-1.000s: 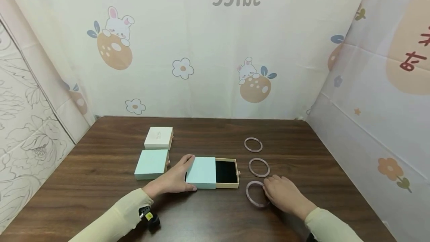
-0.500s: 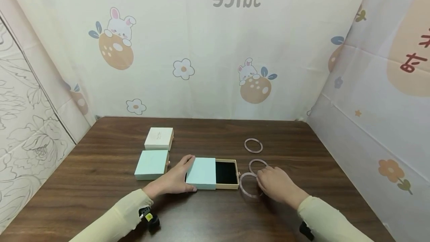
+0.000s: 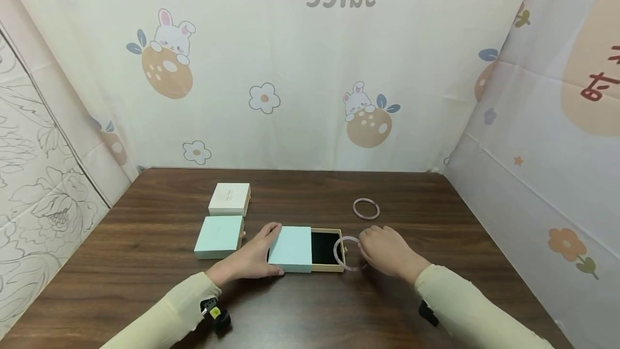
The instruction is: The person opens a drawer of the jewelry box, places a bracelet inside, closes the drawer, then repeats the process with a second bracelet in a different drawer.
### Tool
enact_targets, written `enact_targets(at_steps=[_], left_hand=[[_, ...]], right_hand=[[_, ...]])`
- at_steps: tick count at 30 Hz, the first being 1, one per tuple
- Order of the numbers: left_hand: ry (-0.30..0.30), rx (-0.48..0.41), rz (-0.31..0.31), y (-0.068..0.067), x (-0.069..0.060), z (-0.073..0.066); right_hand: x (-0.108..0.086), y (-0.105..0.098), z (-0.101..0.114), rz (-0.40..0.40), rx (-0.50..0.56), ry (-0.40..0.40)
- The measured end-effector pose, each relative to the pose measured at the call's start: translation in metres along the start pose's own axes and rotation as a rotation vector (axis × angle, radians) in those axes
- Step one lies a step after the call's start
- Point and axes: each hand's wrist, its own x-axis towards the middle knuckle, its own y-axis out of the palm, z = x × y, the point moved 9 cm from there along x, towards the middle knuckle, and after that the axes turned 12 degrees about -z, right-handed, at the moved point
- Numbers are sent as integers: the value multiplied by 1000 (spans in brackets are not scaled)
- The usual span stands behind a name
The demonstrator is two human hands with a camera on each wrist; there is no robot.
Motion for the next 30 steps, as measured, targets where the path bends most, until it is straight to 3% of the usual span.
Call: enact_targets(at_steps=[15, 30], left_hand=[[-1, -1, 15, -5, 4, 5], [-17, -4, 20, -4, 2, 4]], right_hand=[[35, 5, 10, 13, 1, -27], [44, 12, 15, 36, -3, -43]])
